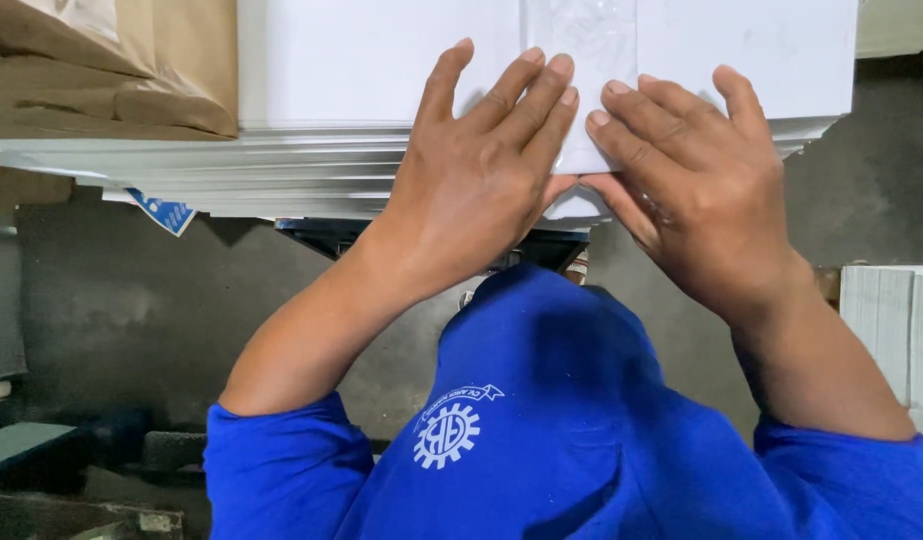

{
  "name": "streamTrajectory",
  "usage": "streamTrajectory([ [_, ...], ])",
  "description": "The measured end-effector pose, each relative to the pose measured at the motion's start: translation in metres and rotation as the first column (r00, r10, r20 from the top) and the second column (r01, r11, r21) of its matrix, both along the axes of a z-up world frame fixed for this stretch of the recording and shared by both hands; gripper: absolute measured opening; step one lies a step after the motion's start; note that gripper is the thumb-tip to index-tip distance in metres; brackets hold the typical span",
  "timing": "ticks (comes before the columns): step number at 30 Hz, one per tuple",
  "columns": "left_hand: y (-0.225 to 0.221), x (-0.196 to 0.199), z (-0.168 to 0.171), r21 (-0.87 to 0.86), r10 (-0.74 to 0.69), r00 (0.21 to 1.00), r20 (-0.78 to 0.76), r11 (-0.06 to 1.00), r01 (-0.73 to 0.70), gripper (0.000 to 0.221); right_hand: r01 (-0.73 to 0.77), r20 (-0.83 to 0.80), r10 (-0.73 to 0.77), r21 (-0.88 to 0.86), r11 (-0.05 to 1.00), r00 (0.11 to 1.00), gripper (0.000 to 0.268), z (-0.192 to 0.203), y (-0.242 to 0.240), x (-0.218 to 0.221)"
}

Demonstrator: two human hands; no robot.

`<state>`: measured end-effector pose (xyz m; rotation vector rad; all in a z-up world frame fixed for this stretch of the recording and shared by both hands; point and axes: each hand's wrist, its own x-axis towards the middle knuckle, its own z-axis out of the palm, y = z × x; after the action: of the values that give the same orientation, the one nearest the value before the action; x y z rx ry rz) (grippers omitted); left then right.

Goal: The person unboxes a stack of printed paper, then folds and wraps a section of the paper in a plastic sleeve, securing the sleeve with tape using a dispenser.

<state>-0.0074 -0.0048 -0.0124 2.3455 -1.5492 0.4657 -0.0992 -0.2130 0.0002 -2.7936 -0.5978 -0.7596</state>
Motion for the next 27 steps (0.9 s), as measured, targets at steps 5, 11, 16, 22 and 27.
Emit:
streamTrajectory([
  [5,-0.014,0.004,-0.003,-0.098,0.054,0.995,0.08,0.994,-0.046,0.058,-0.009,0.056,0.001,0.144,0.989,0.998,0.029,-0.021,-0.013,0.002],
  [11,-0.022,0.026,0.023,-0.153,-0.069,0.998,0.003,0.986,0.069,0.068,0.024,0.116,-0.041,0.14,0.99,0.992,0.03,-0.013,-0.005,0.003],
  [16,-0.035,0.037,0.027,0.003,-0.16,0.987,-0.02,0.987,0.16,0.062,0.115,0.099,-0.147,0.273,0.955,0.984,0.039,-0.021,0.003,-0.009],
  [22,-0.045,0.029,0.026,0.095,-0.122,0.989,0.088,0.989,0.114,0.056,0.274,-0.026,-0.345,0.662,0.697,0.938,0.033,-0.053,0.022,-0.021],
  [27,-0.049,0.02,0.017,0.05,-0.1,0.98,0.173,0.994,0.092,0.054,0.332,-0.055,-0.453,0.759,0.56,0.89,0.014,-0.077,0.036,-0.009],
])
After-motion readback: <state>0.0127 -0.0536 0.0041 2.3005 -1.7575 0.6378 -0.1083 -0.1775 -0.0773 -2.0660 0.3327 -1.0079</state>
